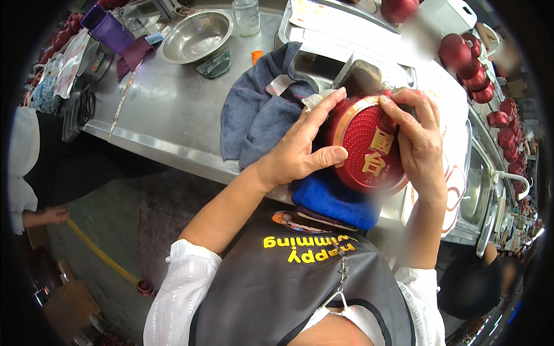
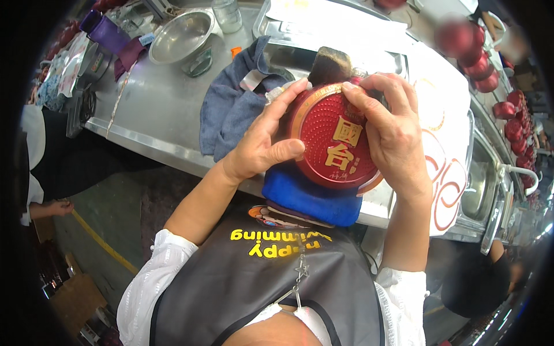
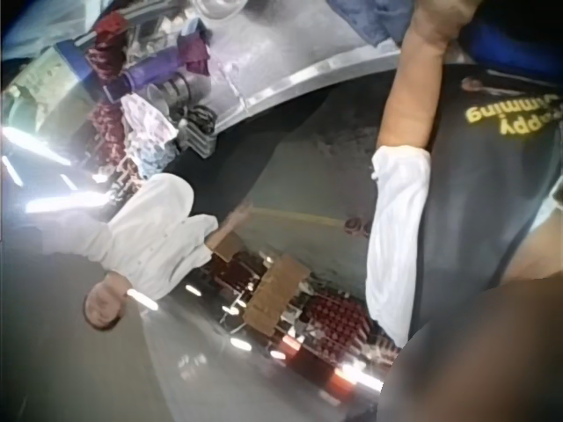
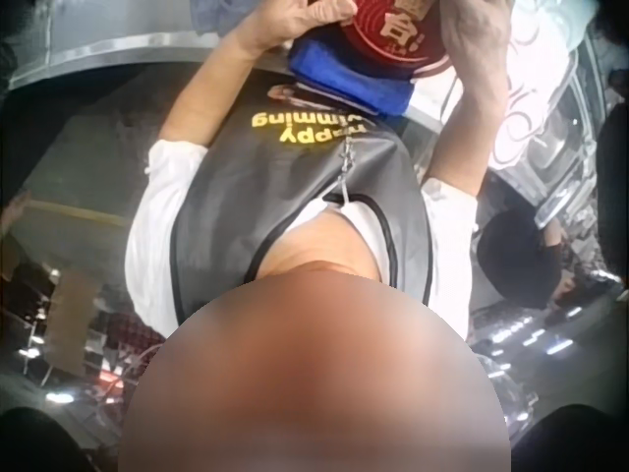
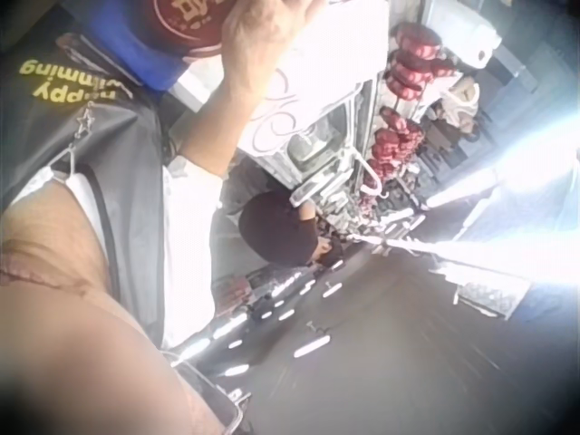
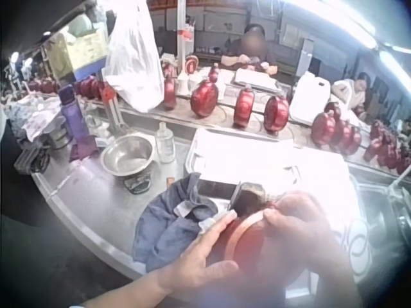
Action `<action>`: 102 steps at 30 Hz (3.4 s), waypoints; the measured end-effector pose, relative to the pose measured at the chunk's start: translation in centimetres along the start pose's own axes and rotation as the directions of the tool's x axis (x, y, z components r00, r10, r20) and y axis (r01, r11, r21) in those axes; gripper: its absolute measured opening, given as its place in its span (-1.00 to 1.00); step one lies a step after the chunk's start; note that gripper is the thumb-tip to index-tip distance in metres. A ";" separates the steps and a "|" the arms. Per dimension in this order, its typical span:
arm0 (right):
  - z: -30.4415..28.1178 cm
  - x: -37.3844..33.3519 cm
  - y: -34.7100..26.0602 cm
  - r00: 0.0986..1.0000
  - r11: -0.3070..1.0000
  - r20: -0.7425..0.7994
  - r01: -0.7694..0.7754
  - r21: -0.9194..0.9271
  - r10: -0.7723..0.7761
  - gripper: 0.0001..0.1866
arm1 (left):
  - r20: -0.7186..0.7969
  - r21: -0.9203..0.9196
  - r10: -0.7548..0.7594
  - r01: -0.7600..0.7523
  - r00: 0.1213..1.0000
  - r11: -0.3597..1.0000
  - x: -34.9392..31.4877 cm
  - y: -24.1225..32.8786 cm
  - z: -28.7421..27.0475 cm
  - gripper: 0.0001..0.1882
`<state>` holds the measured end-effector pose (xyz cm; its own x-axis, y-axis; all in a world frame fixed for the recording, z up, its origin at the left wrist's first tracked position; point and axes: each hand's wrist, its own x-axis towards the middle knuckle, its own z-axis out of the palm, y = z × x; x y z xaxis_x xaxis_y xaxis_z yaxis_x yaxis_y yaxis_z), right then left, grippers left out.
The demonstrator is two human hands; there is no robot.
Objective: The person applies a gold decorative ring to the rim of a red container, then wipes the surface with a green sponge and a blue cloth. The person repeats this process on a second container.
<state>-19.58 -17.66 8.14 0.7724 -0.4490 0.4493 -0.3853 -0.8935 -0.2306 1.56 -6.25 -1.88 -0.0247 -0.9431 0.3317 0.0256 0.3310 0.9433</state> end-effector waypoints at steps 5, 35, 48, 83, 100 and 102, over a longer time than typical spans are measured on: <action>0.0 0.1 -0.2 1.000 1.000 -0.014 -0.002 0.022 0.002 -0.50 | -0.018 -0.021 0.028 -0.028 0.999 0.999 -0.1 0.2 0.0 -0.10; 0.2 0.1 -0.2 0.999 0.999 -0.017 -0.030 0.033 0.030 -0.50 | -0.143 0.327 0.189 -0.134 0.972 0.935 1.3 1.2 0.6 -0.41; 0.1 0.2 0.0 1.000 0.999 -0.028 -0.011 0.031 0.012 -0.50 | -0.101 0.635 0.341 -0.203 0.934 0.745 -2.3 0.7 2.6 -0.08; 0.8 -9.5 0.3 0.829 0.752 -0.177 -0.364 0.550 0.531 -0.60 | 0.546 0.742 0.146 -0.557 0.825 0.374 9.8 7.8 0.8 -0.28; -1.2 -12.0 -1.9 0.739 0.059 0.321 -0.438 0.897 0.592 -0.90 | 0.616 0.712 0.145 -0.626 0.774 0.318 10.1 8.7 3.2 -0.36; -0.6 -12.4 -2.1 0.747 0.095 0.333 -0.465 0.880 0.576 -0.91 | 0.636 0.696 0.140 -0.643 0.758 0.320 10.1 8.7 3.8 -0.38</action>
<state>-28.63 -10.24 3.55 0.5231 -0.8481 -0.0843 0.0489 0.1286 -0.9905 -2.28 -12.74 9.73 -0.6512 -0.6485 0.3942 -0.6713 0.7345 0.0996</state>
